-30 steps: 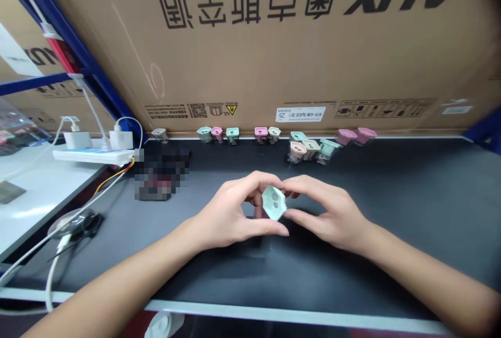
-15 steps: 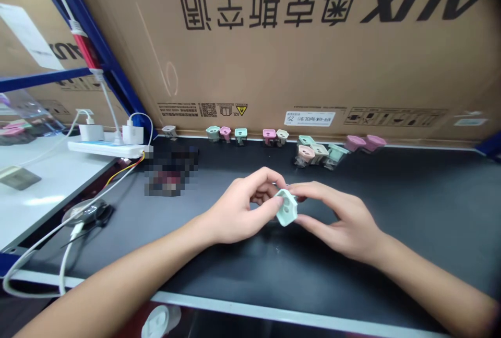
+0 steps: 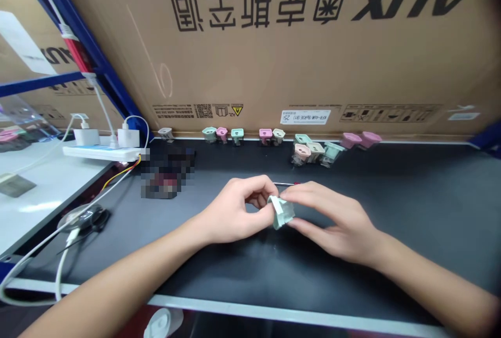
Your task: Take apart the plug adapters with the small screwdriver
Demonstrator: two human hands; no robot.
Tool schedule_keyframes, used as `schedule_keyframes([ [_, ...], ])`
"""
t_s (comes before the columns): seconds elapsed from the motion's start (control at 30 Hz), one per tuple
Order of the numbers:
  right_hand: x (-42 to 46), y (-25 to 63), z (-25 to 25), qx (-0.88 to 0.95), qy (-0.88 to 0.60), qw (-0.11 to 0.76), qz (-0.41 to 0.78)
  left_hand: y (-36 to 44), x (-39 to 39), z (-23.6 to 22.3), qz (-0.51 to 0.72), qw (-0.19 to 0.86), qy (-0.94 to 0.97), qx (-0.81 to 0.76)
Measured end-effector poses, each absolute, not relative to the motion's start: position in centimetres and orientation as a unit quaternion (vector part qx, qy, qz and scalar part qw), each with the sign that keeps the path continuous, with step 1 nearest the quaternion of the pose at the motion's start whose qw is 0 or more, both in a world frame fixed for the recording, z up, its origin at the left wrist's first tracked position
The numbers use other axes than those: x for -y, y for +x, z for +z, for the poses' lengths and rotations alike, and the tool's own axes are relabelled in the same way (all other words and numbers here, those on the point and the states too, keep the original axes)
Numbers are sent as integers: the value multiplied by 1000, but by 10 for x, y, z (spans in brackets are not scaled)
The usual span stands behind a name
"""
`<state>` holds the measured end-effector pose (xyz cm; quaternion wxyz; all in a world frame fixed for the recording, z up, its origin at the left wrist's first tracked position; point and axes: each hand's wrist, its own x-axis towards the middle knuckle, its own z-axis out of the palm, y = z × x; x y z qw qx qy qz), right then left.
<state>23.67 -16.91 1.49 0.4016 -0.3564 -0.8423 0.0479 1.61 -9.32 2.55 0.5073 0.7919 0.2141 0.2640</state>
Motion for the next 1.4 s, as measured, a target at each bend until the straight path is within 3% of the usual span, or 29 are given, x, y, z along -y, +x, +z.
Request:
schedule_keyframes([
  [0.53, 174, 236, 18, 843, -354, 405, 26, 15, 101, 29, 302, 457, 815, -189],
  [0.9, 171, 239, 13, 781, -443, 439, 21, 15, 90, 22, 301, 555, 760, -152],
  [1.4, 175, 236, 19, 814, -407, 414, -3, 17, 96, 22, 315, 481, 807, -134],
])
